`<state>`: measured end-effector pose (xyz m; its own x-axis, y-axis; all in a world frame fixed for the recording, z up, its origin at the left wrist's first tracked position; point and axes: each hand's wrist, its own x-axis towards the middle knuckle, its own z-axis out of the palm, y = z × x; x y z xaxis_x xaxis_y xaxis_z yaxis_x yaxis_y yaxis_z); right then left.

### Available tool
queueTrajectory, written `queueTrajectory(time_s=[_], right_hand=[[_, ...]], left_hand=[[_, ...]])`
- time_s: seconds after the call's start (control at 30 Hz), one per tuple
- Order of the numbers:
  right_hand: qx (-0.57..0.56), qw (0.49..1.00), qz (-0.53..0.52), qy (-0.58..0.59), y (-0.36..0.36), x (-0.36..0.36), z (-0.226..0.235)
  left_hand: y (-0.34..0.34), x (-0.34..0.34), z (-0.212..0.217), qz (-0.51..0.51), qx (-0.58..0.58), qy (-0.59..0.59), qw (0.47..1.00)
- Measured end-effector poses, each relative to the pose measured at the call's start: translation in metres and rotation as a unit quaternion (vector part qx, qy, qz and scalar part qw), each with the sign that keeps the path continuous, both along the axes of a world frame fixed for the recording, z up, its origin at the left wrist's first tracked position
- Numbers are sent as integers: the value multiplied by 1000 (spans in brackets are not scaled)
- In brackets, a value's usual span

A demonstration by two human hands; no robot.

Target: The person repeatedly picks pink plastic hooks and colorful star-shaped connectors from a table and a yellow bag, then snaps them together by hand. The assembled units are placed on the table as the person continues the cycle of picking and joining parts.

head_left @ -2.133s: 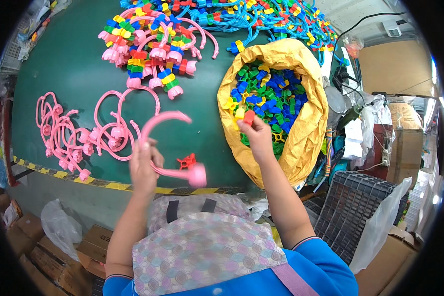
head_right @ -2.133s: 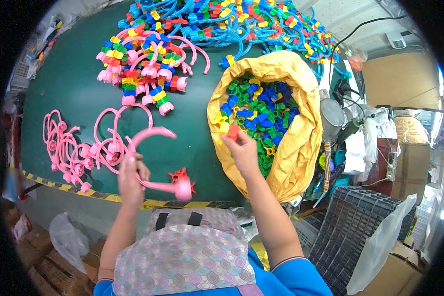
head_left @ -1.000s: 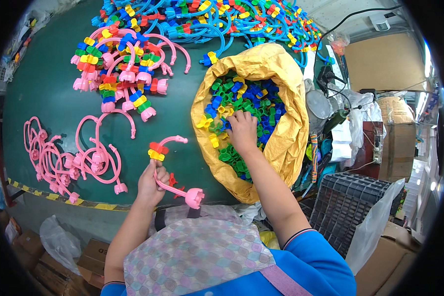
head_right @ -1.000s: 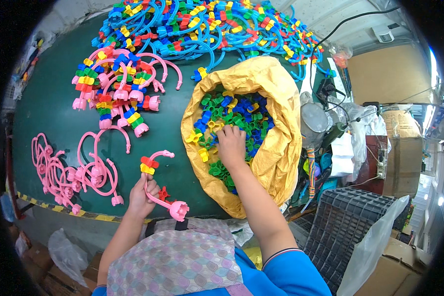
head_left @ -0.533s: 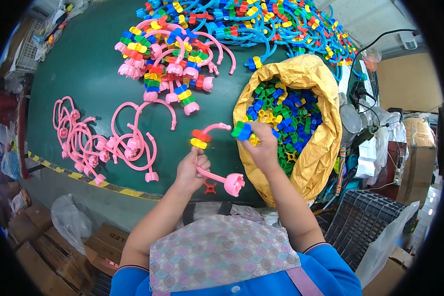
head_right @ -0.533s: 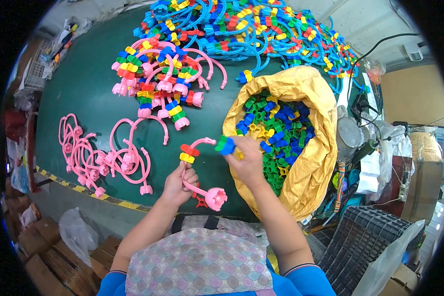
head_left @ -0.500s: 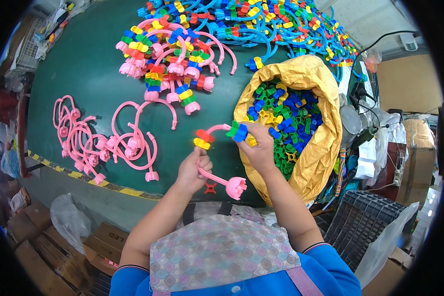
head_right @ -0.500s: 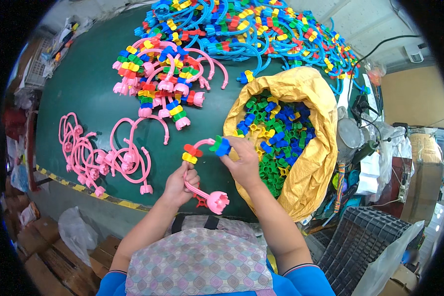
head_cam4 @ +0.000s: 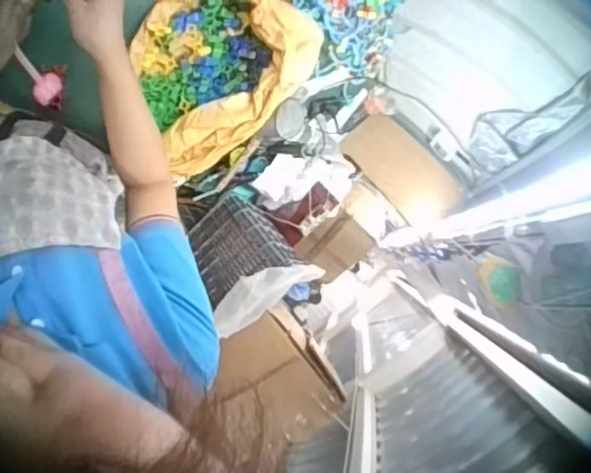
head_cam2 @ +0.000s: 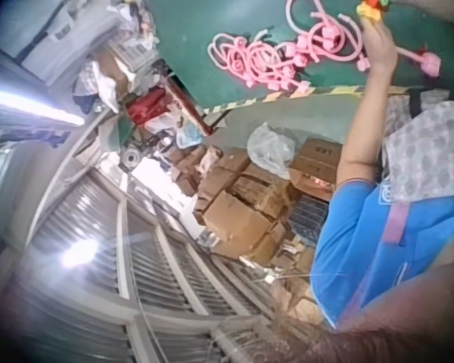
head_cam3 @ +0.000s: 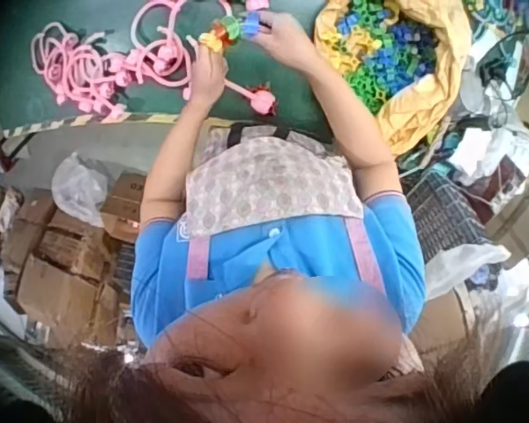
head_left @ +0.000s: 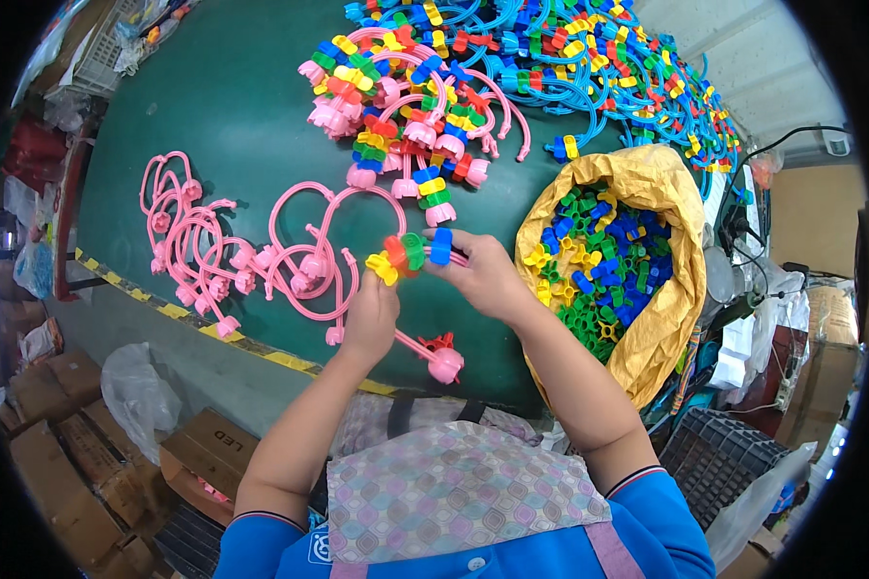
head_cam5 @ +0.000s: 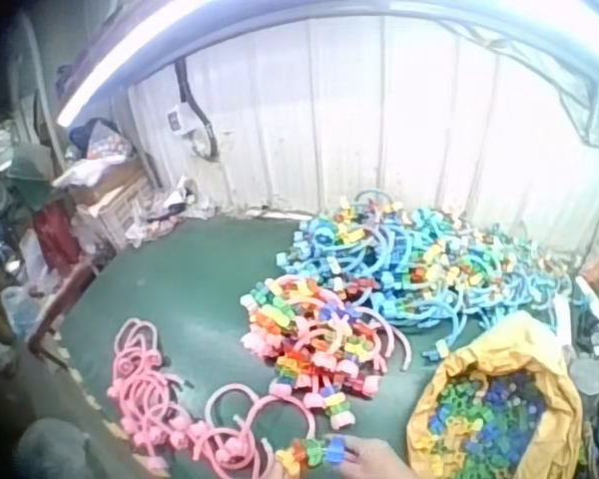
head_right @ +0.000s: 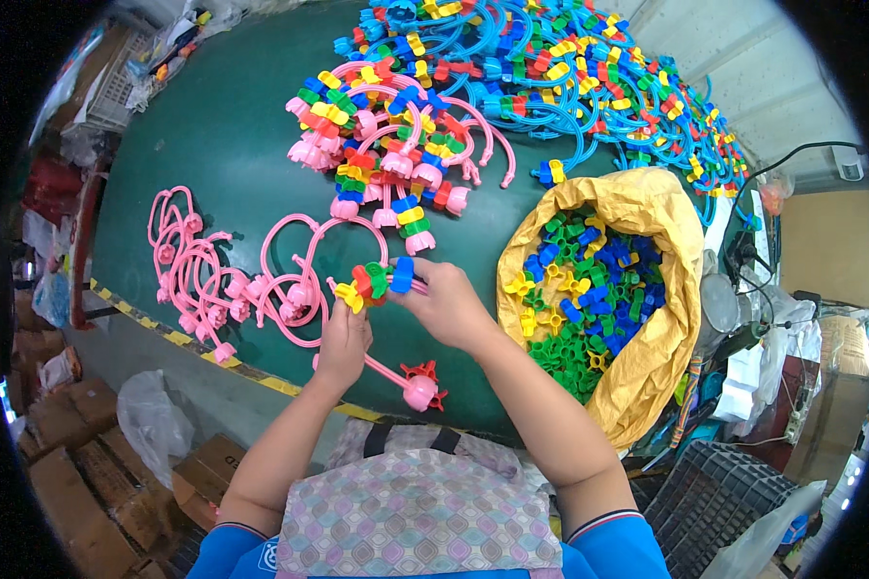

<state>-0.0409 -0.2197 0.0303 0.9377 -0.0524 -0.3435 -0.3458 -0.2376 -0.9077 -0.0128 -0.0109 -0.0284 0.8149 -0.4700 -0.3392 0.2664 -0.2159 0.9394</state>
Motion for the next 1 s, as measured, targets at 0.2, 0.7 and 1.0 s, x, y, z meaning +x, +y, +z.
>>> queueTrajectory(time_s=[0.2, 0.7, 1.0], right_hand=[[146, 979, -70, -126, -6, 46, 11], [-176, 965, -24, -192, -29, -18, -33], [-241, 957, 88, -133, 36, -142, -104]], left_hand=[[9, 30, 0, 40, 43, -115, 992], [39, 86, -12, 19, 263, -473, 841], [28, -2, 32, 105, -32, -47, 993]])
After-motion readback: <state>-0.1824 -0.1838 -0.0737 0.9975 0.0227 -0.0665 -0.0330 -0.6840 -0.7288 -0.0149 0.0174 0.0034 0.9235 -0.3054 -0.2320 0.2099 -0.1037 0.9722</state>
